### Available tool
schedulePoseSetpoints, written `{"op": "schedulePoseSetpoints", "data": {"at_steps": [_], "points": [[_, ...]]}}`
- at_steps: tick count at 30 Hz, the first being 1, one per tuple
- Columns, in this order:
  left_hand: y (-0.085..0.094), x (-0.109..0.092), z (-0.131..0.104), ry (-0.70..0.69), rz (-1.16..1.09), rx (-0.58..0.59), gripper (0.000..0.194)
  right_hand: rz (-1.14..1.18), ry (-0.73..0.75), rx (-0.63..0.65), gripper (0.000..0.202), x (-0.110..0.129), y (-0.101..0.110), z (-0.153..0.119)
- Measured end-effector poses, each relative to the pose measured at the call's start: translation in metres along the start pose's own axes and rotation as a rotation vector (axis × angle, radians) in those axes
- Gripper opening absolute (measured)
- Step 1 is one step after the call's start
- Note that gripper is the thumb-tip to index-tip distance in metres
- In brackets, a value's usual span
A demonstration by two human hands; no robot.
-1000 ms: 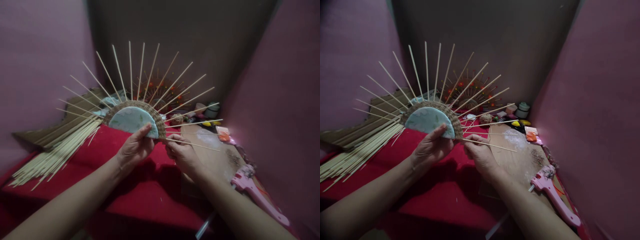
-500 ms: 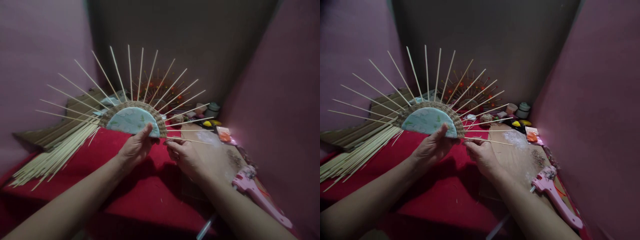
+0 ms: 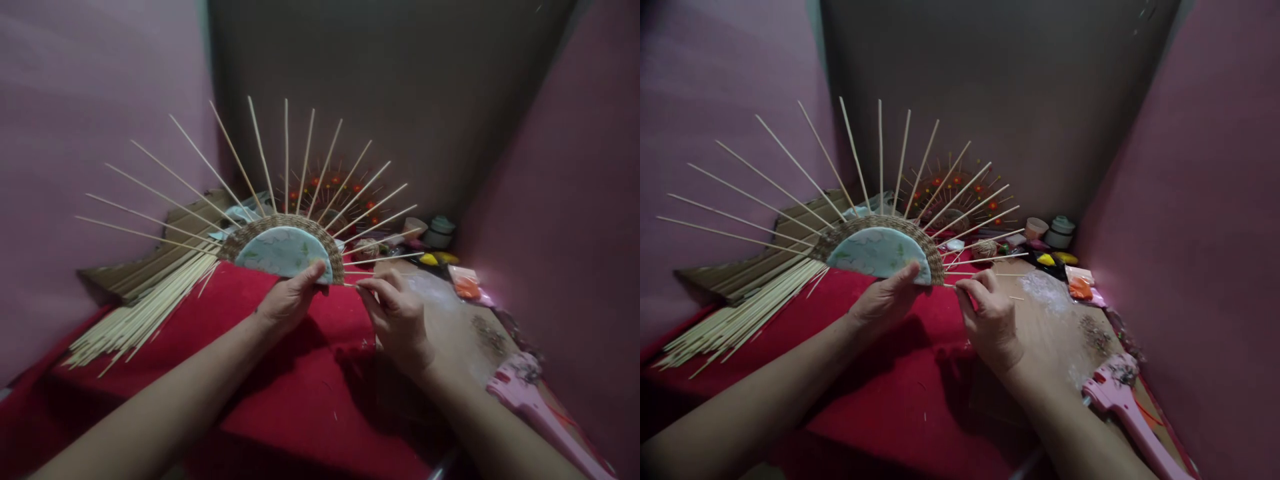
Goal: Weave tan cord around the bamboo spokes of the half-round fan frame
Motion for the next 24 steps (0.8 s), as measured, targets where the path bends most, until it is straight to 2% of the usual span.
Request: {"op": "schedulePoseSetpoints", "data": {"at_steps": [3,8,11,16,24], "points": [[0.001,0.004,-0.001,0.01,0.042,0.036,0.019,-0.015,-0.07,0.018,0.011,-0.006,-0.001,0.001],[0.002,0.006,-0.003,0.023,0.091,0.052,0.015,0.033,-0.308,0.041,0.011,-0.017,-0.005,-0.003],[0.0,0.008,-0.005,0.033,0.132,0.054,0.013,0.051,-0.403,0.054,0.013,-0.021,-0.006,-0.005],[-0.001,0.013,-0.006,0.054,0.108,0.061,0.008,0.006,-0.439,0.055,0.015,-0.022,-0.006,-0.004],[0.001,0.022,-0.006,0.228,0.03,0.001,0.011,-0.086,-0.415,0.106,0.017,-0.024,-0.008,-0.005]]}}
Point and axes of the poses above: each hand's wrist, its own z-axis towards the middle knuckle, its own y-axis out of the back of the hand, x = y × z, the point moved 4 cm from there along z, towards the middle knuckle, and after that the axes turned 2 degrees about -x, right-handed, at the moved point
